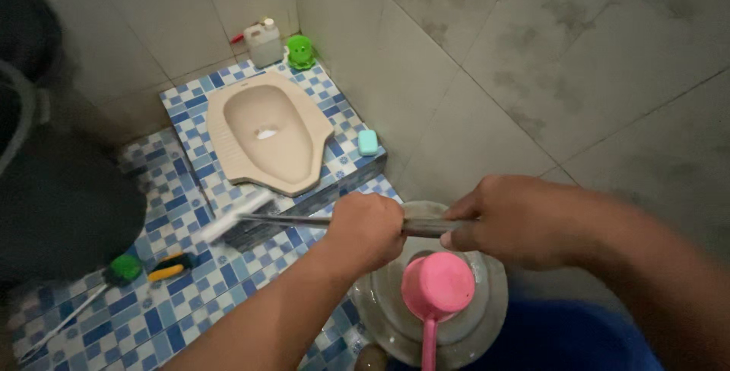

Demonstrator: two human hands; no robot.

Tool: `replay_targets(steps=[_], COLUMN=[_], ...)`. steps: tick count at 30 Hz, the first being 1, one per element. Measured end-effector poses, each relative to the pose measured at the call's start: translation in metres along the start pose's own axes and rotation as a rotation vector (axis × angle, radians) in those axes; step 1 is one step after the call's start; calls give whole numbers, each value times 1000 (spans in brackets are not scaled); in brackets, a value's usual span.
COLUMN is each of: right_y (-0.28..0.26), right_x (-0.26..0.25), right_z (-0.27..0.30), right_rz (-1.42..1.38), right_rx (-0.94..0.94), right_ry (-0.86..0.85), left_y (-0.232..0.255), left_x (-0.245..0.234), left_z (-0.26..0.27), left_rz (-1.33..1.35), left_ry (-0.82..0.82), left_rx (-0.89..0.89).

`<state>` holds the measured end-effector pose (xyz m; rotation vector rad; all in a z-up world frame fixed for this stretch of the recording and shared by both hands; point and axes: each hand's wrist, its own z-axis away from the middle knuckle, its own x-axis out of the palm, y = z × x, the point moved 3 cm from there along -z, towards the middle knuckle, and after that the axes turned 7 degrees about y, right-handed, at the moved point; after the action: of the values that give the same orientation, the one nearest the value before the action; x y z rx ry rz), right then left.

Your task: The person cleans a bathroom floor and fixtures using a squeegee and a pink scoop. They pour water from a bucket into a squat toilet, then use the squeegee to push water across the floor and into the toilet. The person also uses a blue basin to pour water and continues squeegeeing the floor and toilet area.

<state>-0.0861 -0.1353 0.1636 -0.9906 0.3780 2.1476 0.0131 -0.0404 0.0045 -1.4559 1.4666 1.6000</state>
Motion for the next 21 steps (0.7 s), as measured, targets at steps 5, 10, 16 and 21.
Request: replay_targets(steps=[5, 10, 16, 21], right_y=[4, -35, -46, 1], right_x=[15, 60, 52, 36], right_z=[-16, -37, -43, -30], right_rz=[-74, -60, -72, -83], right_rx=[-76, -52, -112, -17], right_ry=[24, 36, 62, -43], left_y=[-6, -55, -72, -24], left_x=[25, 39, 46, 62], left_z=[-6, 22, 27, 0], left_rz=[22, -64, -37, 25], left_ry=[-242, -329, -235, -308], left_rx=[-40, -105, -165, -84])
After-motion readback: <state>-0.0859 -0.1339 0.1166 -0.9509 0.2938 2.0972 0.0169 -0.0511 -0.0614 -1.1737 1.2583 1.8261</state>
